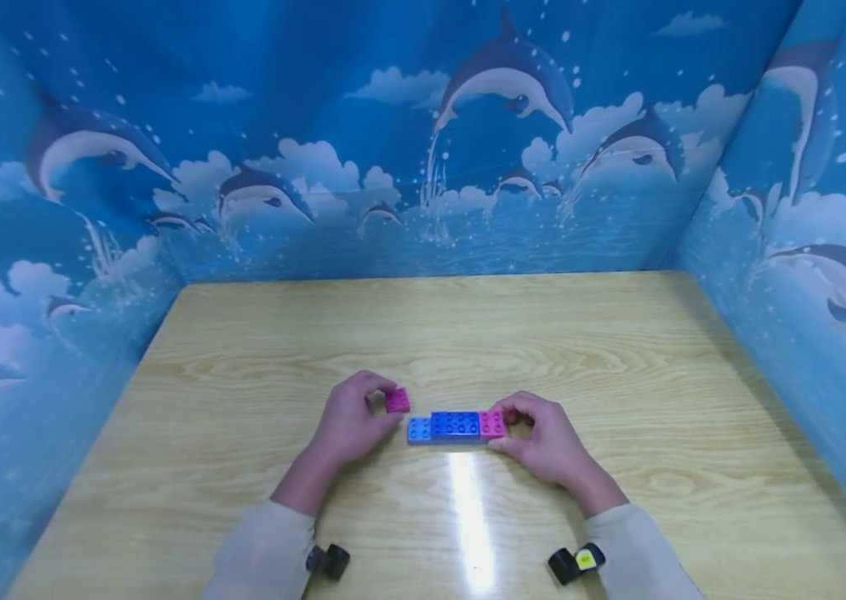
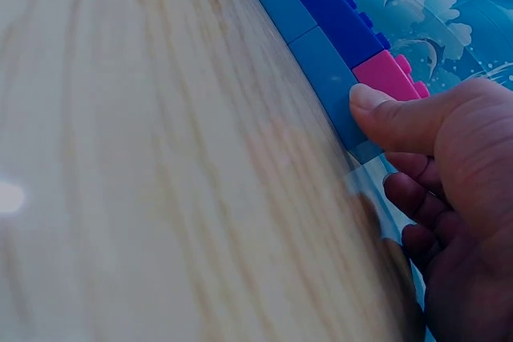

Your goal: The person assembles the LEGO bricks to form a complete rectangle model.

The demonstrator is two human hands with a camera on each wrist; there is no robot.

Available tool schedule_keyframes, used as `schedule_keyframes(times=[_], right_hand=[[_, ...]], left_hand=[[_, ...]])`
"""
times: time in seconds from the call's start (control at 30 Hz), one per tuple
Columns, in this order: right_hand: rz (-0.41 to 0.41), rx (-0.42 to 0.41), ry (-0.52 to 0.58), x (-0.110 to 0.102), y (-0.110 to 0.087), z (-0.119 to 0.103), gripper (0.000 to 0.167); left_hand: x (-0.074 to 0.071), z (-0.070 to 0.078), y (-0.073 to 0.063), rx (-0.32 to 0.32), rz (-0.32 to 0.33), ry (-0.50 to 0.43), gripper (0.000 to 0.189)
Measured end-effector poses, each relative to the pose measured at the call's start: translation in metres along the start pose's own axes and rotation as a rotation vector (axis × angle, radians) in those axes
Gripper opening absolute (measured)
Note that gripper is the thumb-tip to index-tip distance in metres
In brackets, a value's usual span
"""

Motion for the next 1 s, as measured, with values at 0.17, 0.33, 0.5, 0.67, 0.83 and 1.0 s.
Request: schedule_keyframes(times=[0.17, 0.33, 0.5, 0.67, 0.83, 1.0], right_hand=[[-0.004, -0.003, 0.006, 0.001, 0.000, 0.001, 0.037], [-0.014, -0.003, 0.002, 0.001, 0.000, 0.001, 0.036], [-0.019, 0.005, 0.000, 0.002, 0.001, 0.003, 0.036], [-0.021, 0.003, 0.005, 0.003, 0.001, 0.003, 0.036], [-0.019, -0.001, 0.003, 0.003, 0.001, 0.002, 0.037], [-0.011, 0.001, 0.005, 0.002, 0.001, 0.004, 0.037]], left_hand=[[0.005, -0.010, 0.002, -0.060, -0.032, 0.050, 0.044], [0.010, -0.017, 0.004, -0.093, -0.059, 0.073, 0.045], [0.012, -0.017, 0.005, -0.082, -0.063, 0.069, 0.042], [0.010, -0.016, 0.005, -0.078, -0.059, 0.066, 0.040], [0.009, -0.015, 0.002, -0.109, -0.046, 0.039, 0.040], [0.006, -0.009, -0.002, -0.097, -0.032, -0.004, 0.040]])
Point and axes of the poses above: each hand's wrist, its own y-axis towards the middle knuckle, its own x-axis out of the palm, z = x × y, the point moved 9 cm from there along y, towards the middle knuckle, and after that the axes turned 7 degrees about x, right-handed, at the moved point
